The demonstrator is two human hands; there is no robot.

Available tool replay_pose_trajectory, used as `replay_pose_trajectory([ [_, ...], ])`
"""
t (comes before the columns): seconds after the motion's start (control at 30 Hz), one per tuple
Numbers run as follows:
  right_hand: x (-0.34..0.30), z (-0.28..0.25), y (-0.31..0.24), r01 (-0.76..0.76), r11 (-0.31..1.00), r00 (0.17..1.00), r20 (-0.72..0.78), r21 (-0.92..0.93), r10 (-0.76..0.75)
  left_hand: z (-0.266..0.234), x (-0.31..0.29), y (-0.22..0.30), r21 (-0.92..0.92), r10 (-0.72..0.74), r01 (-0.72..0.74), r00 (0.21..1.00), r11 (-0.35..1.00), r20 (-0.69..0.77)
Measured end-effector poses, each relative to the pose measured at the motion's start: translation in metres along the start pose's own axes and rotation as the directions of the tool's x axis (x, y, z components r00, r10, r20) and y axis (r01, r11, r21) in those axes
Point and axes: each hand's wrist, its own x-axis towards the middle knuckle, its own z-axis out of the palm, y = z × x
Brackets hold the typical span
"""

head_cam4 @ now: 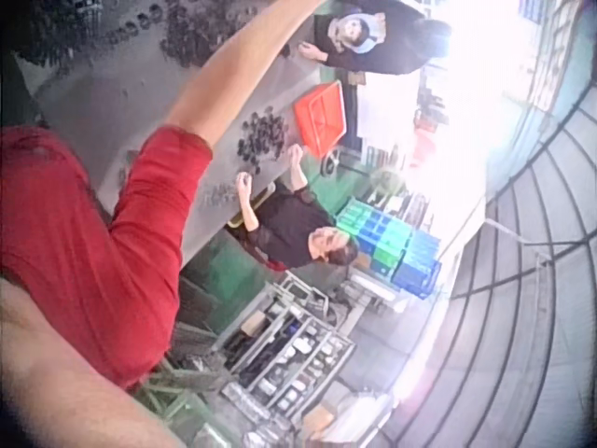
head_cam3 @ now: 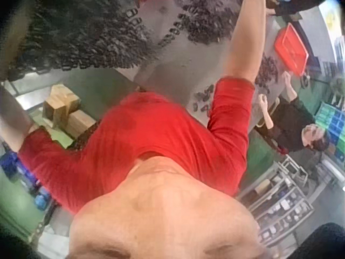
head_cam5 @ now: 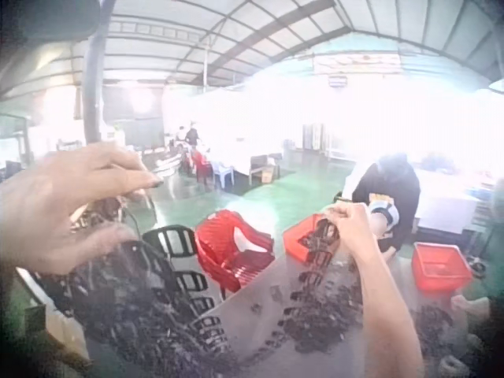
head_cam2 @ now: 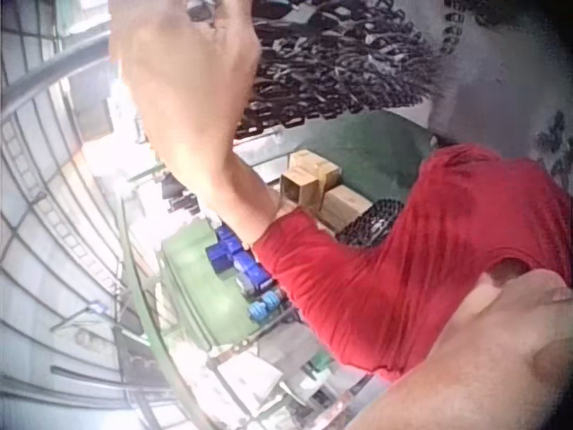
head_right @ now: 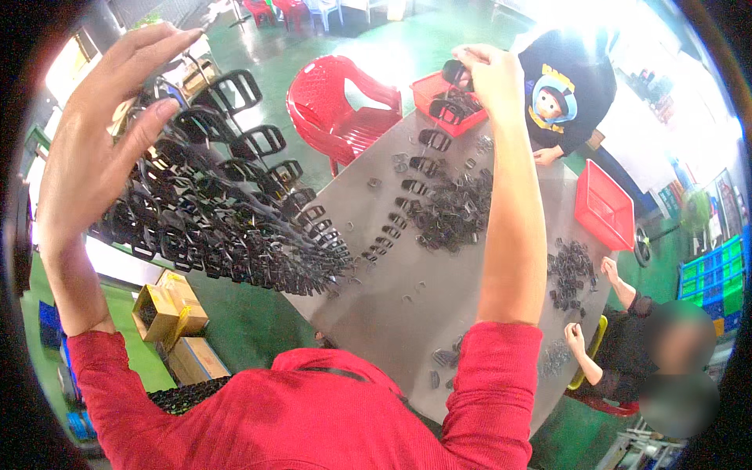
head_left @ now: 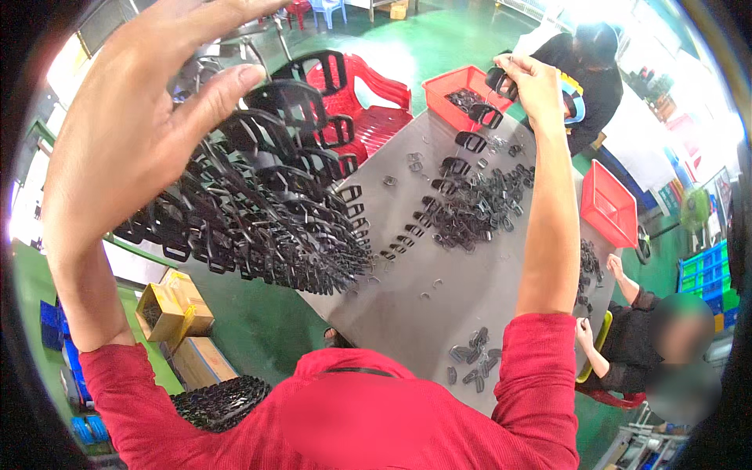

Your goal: The person attaches black plastic clips onto a tiered vertical assembly rack. They pick up individual clips from a table and slide them onto the wire rungs of the rotating rack until it is full.

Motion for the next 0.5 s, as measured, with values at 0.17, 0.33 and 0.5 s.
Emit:
replay_pose_trajectory([
  [0.17, 0.04, -0.01, 0.107, 0.042, 0.957, 0.998, -0.035, -0.288, -0.055, -0.006, -0.008, -0.012, 0.077, -0.058, 0.058, 0.998, 0.995, 0.007],
  [0.33, 0.006, 0.015, 0.079, 0.121, 0.781, 0.99, 0.133, -0.612, -0.049, -0.008, -0.008, -0.02, -0.221, -0.023, 0.046, 0.994, 0.974, 0.104],
  [0.5, -0.032, 0.064, -0.083, 0.245, 0.964, 0.918, 0.295, 0.103, -0.265, 0.004, -0.008, -0.024, -0.181, 0.116, -0.112, 0.993, 0.977, 0.011],
])
